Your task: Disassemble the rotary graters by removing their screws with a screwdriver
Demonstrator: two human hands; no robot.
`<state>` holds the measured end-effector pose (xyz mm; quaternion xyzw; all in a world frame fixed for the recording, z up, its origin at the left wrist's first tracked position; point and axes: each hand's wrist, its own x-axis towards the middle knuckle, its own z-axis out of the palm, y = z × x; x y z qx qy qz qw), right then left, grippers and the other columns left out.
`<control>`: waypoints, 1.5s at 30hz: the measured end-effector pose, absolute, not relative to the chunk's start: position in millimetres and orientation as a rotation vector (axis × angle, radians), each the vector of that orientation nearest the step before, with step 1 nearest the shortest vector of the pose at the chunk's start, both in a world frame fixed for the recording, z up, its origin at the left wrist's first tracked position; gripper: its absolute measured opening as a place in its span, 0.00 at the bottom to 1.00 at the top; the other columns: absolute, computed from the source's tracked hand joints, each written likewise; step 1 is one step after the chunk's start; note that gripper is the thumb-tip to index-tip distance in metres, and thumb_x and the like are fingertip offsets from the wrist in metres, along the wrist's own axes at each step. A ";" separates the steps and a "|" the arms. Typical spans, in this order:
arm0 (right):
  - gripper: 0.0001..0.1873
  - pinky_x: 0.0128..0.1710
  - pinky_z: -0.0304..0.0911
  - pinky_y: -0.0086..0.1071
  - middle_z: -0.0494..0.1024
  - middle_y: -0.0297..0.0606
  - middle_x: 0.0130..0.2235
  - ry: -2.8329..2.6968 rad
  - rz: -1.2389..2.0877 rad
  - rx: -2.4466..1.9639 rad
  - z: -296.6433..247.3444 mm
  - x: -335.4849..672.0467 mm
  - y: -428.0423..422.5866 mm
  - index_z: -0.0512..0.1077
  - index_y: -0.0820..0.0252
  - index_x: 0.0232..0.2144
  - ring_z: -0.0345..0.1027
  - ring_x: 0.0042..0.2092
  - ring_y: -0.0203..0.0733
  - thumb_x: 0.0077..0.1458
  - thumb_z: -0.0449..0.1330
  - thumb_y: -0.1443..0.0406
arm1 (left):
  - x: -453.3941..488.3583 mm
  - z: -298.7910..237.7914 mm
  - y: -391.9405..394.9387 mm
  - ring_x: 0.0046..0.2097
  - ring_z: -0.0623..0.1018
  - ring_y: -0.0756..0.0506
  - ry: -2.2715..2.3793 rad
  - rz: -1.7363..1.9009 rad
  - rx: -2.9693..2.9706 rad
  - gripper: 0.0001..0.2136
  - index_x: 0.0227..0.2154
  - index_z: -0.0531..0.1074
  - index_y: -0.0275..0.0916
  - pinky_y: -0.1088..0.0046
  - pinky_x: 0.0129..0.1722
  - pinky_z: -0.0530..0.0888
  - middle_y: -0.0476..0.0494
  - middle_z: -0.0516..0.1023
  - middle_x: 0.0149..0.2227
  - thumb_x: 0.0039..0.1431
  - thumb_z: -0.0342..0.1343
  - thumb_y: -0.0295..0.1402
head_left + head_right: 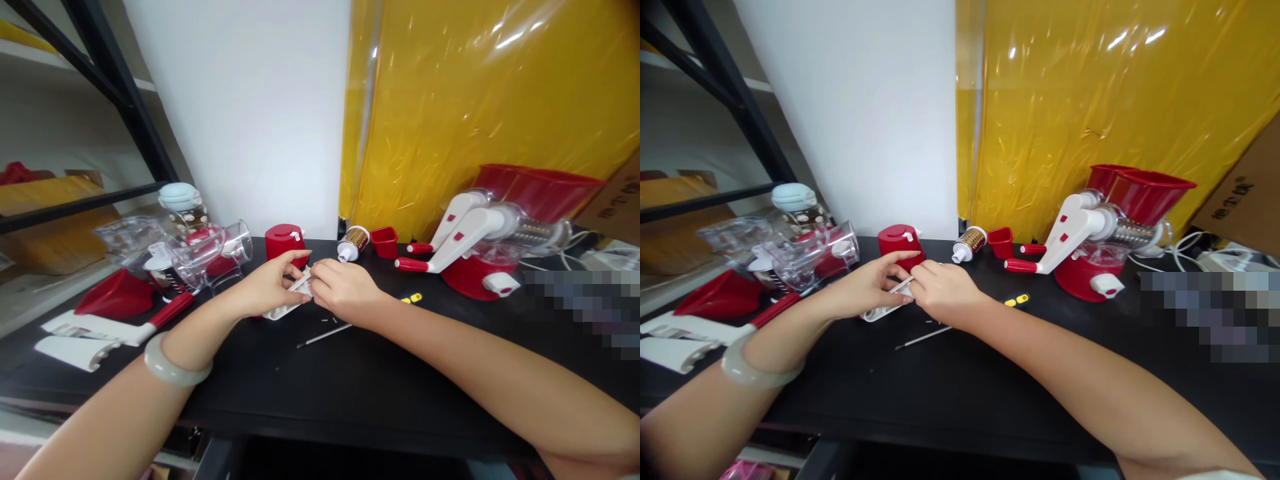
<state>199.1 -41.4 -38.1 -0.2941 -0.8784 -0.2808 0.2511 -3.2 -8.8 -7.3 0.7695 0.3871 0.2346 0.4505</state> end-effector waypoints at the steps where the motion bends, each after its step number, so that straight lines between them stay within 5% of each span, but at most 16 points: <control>1: 0.16 0.36 0.63 0.36 0.76 0.46 0.38 -2.380 -0.796 -0.775 -38.1 199.1 -41.9 0.75 0.64 0.31 0.68 0.43 0.45 0.67 0.50 0.68 | -3.0 -6.9 -9.2 0.35 0.79 0.47 0.961 0.577 1.916 0.42 0.63 0.57 0.40 0.67 0.38 0.74 0.46 0.75 0.40 0.44 0.67 0.33; 8: 0.14 0.33 0.57 0.36 0.76 0.44 0.35 -2.398 -0.838 -0.767 -19.0 198.5 -51.8 0.74 0.61 0.33 0.67 0.40 0.45 0.65 0.50 0.66 | -1.9 -4.1 -9.0 0.36 0.79 0.46 1.011 0.571 1.967 0.38 0.61 0.61 0.37 0.67 0.38 0.74 0.44 0.76 0.40 0.44 0.65 0.32; 15: 0.06 0.25 0.48 0.31 0.74 0.32 0.26 -2.626 0.002 -1.233 13.8 227.1 -56.6 0.70 0.58 0.24 0.60 0.26 0.33 0.52 0.59 0.68 | -2.5 -4.6 -5.1 0.37 0.80 0.43 1.040 0.557 1.931 0.37 0.58 0.64 0.38 0.64 0.40 0.75 0.46 0.76 0.38 0.42 0.68 0.36; 29: 0.06 0.27 0.55 0.30 0.79 0.35 0.30 -2.746 0.252 -1.325 2.8 236.0 -51.0 0.76 0.58 0.28 0.66 0.28 0.35 0.55 0.61 0.70 | -1.9 -1.4 -6.0 0.35 0.77 0.46 1.109 0.441 1.952 0.33 0.56 0.70 0.37 0.71 0.33 0.71 0.47 0.73 0.37 0.45 0.67 0.37; 38: 0.10 0.37 0.58 0.34 0.76 0.41 0.38 -2.490 -0.397 -0.975 0.6 233.4 -49.6 0.77 0.61 0.41 0.66 0.39 0.42 0.64 0.55 0.66 | -3.5 -2.8 -4.5 0.39 0.79 0.45 0.940 0.476 1.987 0.28 0.54 0.70 0.38 0.67 0.41 0.74 0.46 0.74 0.40 0.49 0.66 0.37; 45: 0.17 0.36 0.51 0.37 0.73 0.39 0.33 -2.445 -0.769 -0.863 -12.8 226.0 -46.7 0.76 0.60 0.31 0.58 0.35 0.42 0.67 0.53 0.63 | -1.6 -4.3 -8.0 0.43 0.79 0.44 0.809 0.483 1.940 0.27 0.54 0.70 0.38 0.64 0.45 0.75 0.43 0.76 0.45 0.50 0.66 0.35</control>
